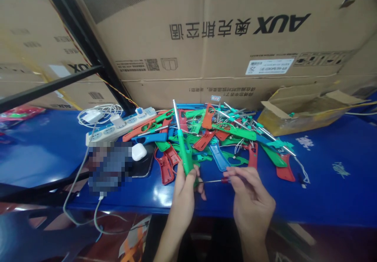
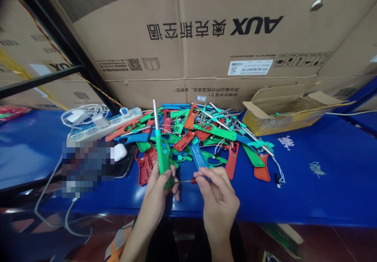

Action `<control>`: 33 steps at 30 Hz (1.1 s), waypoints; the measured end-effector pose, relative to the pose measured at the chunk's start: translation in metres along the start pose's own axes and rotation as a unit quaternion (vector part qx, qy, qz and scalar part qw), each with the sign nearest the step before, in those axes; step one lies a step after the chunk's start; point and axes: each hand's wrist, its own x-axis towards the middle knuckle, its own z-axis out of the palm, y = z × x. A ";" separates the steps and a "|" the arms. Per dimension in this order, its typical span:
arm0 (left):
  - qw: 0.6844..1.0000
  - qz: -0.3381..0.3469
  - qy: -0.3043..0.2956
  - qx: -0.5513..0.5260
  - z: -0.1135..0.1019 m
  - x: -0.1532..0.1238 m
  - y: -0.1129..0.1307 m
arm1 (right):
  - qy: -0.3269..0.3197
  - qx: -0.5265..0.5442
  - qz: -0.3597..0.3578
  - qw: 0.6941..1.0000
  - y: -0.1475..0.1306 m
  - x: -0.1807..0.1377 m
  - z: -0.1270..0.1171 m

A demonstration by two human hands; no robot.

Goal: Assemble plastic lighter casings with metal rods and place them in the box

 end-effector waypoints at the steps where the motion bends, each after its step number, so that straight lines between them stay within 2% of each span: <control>1: 1.000 0.002 0.001 0.001 0.000 0.000 0.000 | -0.002 0.003 0.007 1.000 0.000 0.001 -0.001; 6: 1.000 0.025 0.014 -0.004 -0.001 0.001 -0.001 | -0.083 0.049 0.062 0.993 0.005 0.001 -0.007; 10: 1.000 0.023 0.011 0.001 -0.002 0.001 -0.002 | -0.015 0.019 0.059 0.998 0.014 -0.005 -0.010; 12: 1.000 0.023 0.010 0.001 -0.001 0.001 -0.002 | -0.001 0.007 0.058 0.998 0.014 -0.006 -0.010; 16: 1.000 0.018 0.015 -0.006 -0.001 0.001 -0.002 | -0.051 0.009 0.066 0.996 0.009 -0.003 -0.007; 22: 1.000 0.005 0.016 -0.007 0.000 0.001 -0.001 | 0.001 -0.001 0.054 0.999 0.009 -0.003 -0.009; 28: 1.000 0.015 0.013 -0.019 0.001 0.002 0.001 | -0.042 -0.019 0.062 0.997 0.007 -0.006 -0.009; 33: 1.000 0.009 0.016 -0.020 -0.001 0.002 -0.001 | -0.037 -0.034 0.015 0.999 0.006 -0.006 -0.010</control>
